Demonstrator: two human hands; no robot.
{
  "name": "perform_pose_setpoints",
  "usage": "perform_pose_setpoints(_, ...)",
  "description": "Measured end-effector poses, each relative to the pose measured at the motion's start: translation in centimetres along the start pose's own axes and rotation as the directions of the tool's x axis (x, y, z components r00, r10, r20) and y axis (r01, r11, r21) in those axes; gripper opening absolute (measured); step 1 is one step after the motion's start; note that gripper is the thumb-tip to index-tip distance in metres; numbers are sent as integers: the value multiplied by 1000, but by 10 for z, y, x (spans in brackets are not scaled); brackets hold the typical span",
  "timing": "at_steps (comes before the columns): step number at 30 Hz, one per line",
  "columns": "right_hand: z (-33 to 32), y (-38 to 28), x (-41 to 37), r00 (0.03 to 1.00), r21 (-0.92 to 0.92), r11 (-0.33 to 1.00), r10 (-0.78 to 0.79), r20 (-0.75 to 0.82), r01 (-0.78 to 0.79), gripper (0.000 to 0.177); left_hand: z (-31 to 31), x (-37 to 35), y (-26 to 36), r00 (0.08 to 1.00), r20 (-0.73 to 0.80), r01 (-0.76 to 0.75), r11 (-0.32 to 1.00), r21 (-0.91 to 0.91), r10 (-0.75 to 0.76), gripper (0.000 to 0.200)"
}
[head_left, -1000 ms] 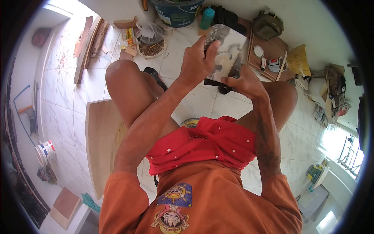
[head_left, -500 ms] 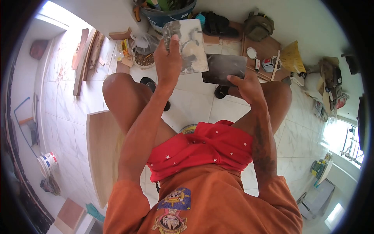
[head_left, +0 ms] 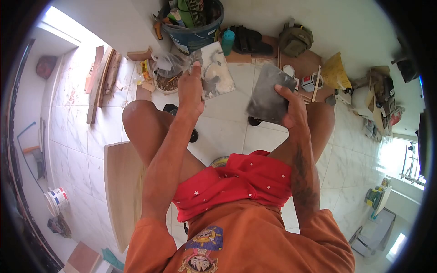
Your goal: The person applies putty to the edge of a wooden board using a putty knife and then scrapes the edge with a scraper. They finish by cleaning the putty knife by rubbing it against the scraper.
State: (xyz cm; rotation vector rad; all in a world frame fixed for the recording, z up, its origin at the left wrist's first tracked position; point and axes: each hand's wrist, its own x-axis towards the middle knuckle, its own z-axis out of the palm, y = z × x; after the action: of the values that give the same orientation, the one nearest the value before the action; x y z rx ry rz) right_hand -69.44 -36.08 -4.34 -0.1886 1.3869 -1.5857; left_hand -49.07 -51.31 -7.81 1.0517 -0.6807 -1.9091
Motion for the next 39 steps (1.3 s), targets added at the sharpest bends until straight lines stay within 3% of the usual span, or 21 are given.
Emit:
perform_pose_setpoints(3, -1, 1, -5, 997, -88, 996, -28, 69, 34, 31, 3, -2, -1, 991, 50, 130, 989, -71, -127, 29)
perform_pose_setpoints(6, 9, -2, -18, 973, -569, 789, -175, 152, 231, 38, 4, -2, -5, 973, 40, 229, 970, -76, -227, 28)
perform_pose_setpoints(7, 17, -4, -21, 896, -643, 625, -339, 288, 443, 42, 9, -8, 1, 962, 7, 273, 961, -39, -273, 28)
perform_pose_setpoints(9, 38, -7, -29, 619, -646, 168, -534, 576, 745, 51, 12, -10, 0, 941, -9, 340, 941, 3, -340, 27)
perform_pose_setpoints(10, 46, -8, -31, 591, -615, 137, -496, 636, 777, 63, 10, -7, -4, 933, 7, 360, 933, 8, -360, 27)
perform_pose_setpoints(13, 58, -1, -21, 298, -411, -135, -494, 817, 902, 72, 17, -11, -5, 928, 9, 371, 927, 55, -372, 32)
perform_pose_setpoints(14, 59, 1, -20, 267, -365, -141, -455, 850, 920, 74, 18, -14, -2, 930, 0, 367, 927, 75, -368, 35)
perform_pose_setpoints(17, 19, 31, 21, 371, -467, -193, -385, 845, 863, 77, 17, -21, 16, 951, -67, 306, 946, 105, -301, 35)
perform_pose_setpoints(18, 15, 26, 27, 442, -496, -292, -232, 866, 818, 78, 13, -17, 20, 958, 51, 285, 958, -24, -284, 34)
perform_pose_setpoints(21, 6, 24, 24, 594, -626, 11, -332, 733, 779, 79, 5, -2, 28, 991, 89, 105, 992, -63, -100, 34)
perform_pose_setpoints(22, 22, 9, 11, 617, -654, 39, -381, 689, 755, 81, 6, -8, 30, 993, 62, 107, 992, -72, -103, 36)
perform_pose_setpoints(25, 56, -15, -9, 393, -469, -37, -488, 779, 883, 80, 1, -12, 27, 991, 10, 133, 987, 93, -134, 35)
perform_pose_setpoints(26, 63, -14, -10, 263, -352, -96, -491, 830, 931, 77, 3, -14, 27, 989, 44, 140, 989, 54, -143, 35)
perform_pose_setpoints(29, 67, 1, -17, 118, -220, -273, -344, 932, 937, 75, 8, -20, 32, 986, 109, 130, 991, -10, -128, 34)
perform_pose_setpoints(30, 51, 12, -2, 100, -199, -253, -357, 929, 947, 78, 3, -18, 29, 988, 108, 109, 994, 17, -110, 34)
perform_pose_setpoints(34, 14, 5, 26, 357, -413, -377, -212, 910, 829, 77, -1, -18, 35, 991, 123, 51, 998, 42, -56, 36)
perform_pose_setpoints(37, 24, -14, 8, 225, -347, -416, -315, 922, 841, 73, -4, -11, 29, 990, 125, 64, 998, 4, -64, 38)
perform_pose_setpoints(39, 27, -19, -3, 340, -463, -198, -448, 827, 864, 61, -5, -11, 31, 988, 157, 2, 999, 41, -9, 42)
